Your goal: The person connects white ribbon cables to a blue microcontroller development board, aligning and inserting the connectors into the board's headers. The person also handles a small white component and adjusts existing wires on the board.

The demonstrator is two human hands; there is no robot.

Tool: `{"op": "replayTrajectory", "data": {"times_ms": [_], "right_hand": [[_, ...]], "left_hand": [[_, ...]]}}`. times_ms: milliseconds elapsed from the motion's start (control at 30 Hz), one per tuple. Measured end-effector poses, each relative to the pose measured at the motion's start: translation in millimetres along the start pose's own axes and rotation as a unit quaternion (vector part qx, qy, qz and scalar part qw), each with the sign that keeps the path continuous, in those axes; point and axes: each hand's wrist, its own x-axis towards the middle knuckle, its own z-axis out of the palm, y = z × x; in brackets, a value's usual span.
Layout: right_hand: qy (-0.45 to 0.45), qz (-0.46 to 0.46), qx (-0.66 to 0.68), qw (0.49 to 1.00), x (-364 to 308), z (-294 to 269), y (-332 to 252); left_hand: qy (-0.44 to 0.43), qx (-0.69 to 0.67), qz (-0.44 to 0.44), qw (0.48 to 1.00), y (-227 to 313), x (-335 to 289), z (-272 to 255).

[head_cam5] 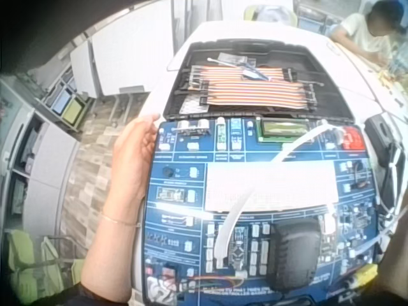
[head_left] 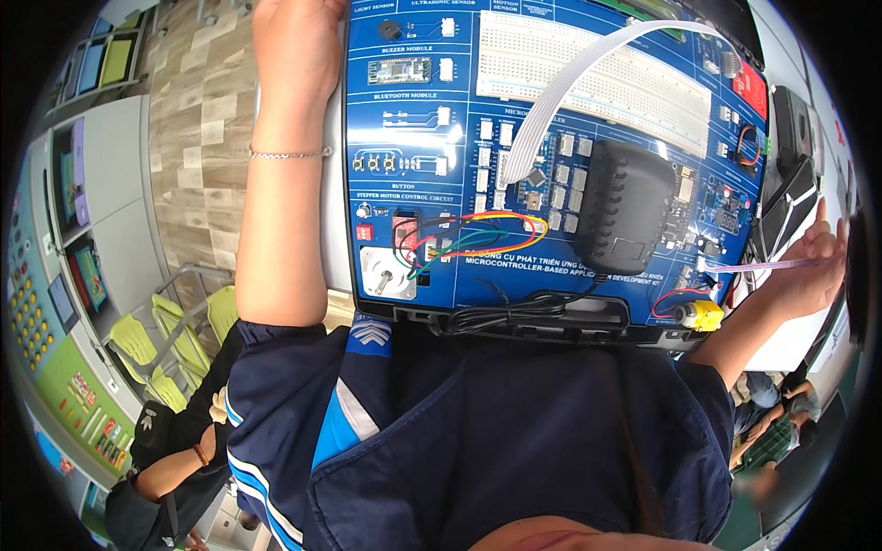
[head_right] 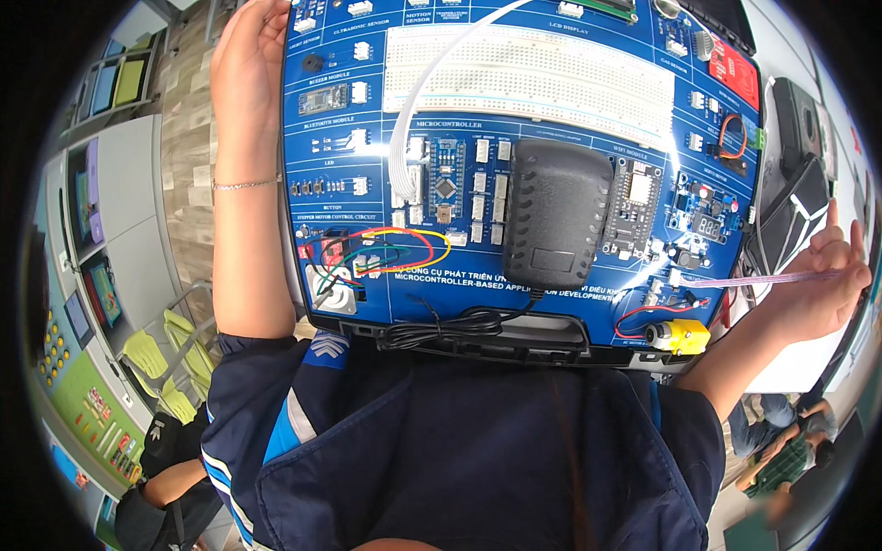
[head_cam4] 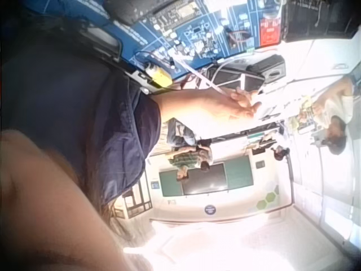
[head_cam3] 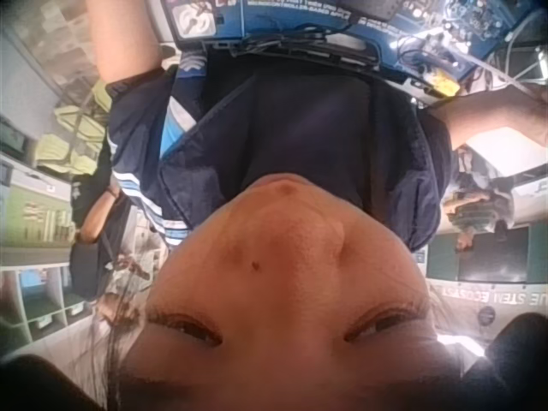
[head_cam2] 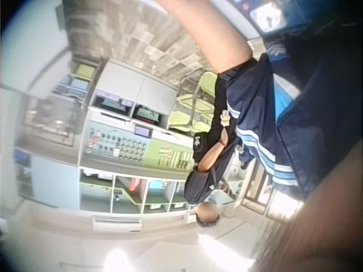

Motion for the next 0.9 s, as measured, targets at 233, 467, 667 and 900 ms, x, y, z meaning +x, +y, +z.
{"op": "replayTrajectory", "data": {"times_ms": [233,467,667,900], "right_hand": [[0.002,-0.017,-0.006,1.0,0,4,0],[-0.014,-0.01,0.004,1.0,2,-1,3],[-0.014,-0.017,-0.034,0.999,-2,7,-5],[-0.006,-0.005,-0.027,1.0,-3,9,-8]], "left_hand": [[0.001,-0.003,-0.001,1.0,-1,5,1],[0.002,0.0,-0.003,1.0,0,4,2],[-0.009,0.003,0.005,1.0,0,4,0],[-0.006,-0.004,-0.001,1.0,-1,5,-1]]}}
